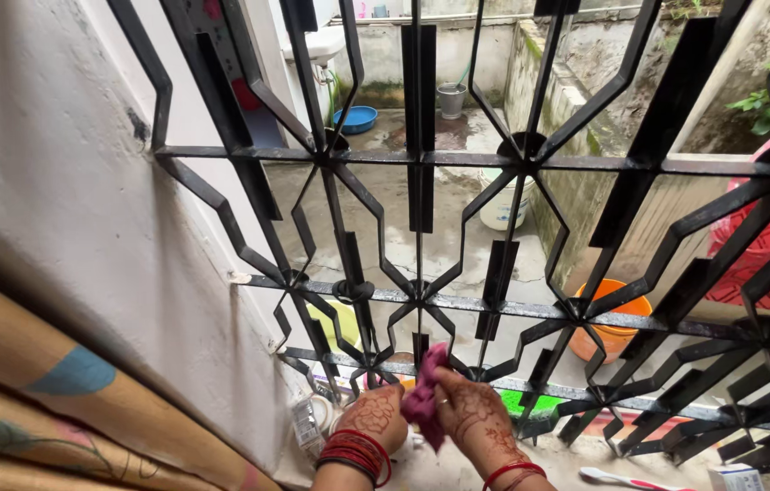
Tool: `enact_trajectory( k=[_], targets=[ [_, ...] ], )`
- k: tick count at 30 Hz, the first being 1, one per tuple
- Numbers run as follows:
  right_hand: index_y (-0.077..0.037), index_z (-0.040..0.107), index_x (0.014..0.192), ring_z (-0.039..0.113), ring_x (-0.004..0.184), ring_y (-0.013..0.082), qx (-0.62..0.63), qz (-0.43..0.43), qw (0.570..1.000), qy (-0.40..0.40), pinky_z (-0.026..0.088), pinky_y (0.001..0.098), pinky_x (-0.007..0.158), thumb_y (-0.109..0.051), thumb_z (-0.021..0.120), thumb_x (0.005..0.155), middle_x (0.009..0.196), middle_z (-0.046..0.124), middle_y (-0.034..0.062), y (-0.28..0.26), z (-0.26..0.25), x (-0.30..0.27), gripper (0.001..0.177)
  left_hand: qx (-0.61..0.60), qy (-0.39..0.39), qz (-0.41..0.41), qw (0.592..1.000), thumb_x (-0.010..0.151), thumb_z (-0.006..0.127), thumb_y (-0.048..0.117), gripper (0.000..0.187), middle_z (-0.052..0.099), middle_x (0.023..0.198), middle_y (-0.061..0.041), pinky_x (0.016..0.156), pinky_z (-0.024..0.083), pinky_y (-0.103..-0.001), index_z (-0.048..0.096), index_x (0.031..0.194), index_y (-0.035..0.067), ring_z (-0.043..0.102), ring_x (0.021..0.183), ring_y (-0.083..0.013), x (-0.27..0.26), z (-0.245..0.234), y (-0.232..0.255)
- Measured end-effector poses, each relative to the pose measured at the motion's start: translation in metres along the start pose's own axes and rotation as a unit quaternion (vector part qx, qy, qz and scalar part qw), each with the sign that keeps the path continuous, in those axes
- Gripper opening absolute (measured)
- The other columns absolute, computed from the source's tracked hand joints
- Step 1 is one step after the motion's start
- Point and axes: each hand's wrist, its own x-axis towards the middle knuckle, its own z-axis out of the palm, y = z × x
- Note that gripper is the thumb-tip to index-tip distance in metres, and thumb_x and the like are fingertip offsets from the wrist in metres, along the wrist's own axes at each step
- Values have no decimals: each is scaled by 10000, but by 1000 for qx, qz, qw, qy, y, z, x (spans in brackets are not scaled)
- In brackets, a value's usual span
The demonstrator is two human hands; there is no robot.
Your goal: The person wipes a black metal window grille with a pink cloth. They move the cloth along the bars and intersections of the grille, cleaning different sections of the metal surface.
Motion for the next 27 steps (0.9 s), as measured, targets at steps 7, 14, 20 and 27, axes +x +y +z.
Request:
enact_trajectory(
  k=[7, 14, 20, 27],
  targets=[
    [-225, 569, 1173, 698, 955, 367, -79, -16, 997, 21, 549, 518, 824, -384, 553, 962, 964, 731, 109, 11, 47, 18, 264, -4, -35, 46, 998, 905, 615, 199, 573, 608, 1324, -264, 1088, 471, -440, 448, 1441, 81, 587, 1263, -385, 43, 45, -29],
    [-269, 710, 1082, 697, 1007, 344, -39, -5, 999, -23, 554, 472, 881, -345, 612, 894, 1007, 745, 94, -15, 21, 12, 225, -118, -35, 100, 987, 898, 617, 311, 612, 663, 1193, -256, 1031, 486, -463, 425, 1465, 185, 624, 1158, -424, 37, 9, -30],
    [-196, 639, 1126, 689, 1021, 354, -60, -115, 992, 9, 542, 489, 854, -227, 538, 920, 1034, 740, 113, -29, 55, 15, 232, -155, 66, 149, 974, 891, 551, 171, 469, 714, 1143, -256, 988, 517, -480, 539, 1360, 146, 664, 1129, -427, 49, 16, -46],
    [-134, 486, 1258, 689, 975, 412, -1, -31, 996, -79, 543, 512, 843, -277, 549, 938, 987, 718, 211, -42, 81, 42, 356, -83, 25, 89, 992, 899, 535, 82, 543, 645, 1246, -287, 1047, 489, -475, 426, 1430, 46, 614, 1207, -437, 66, 28, -46]
  ],
)
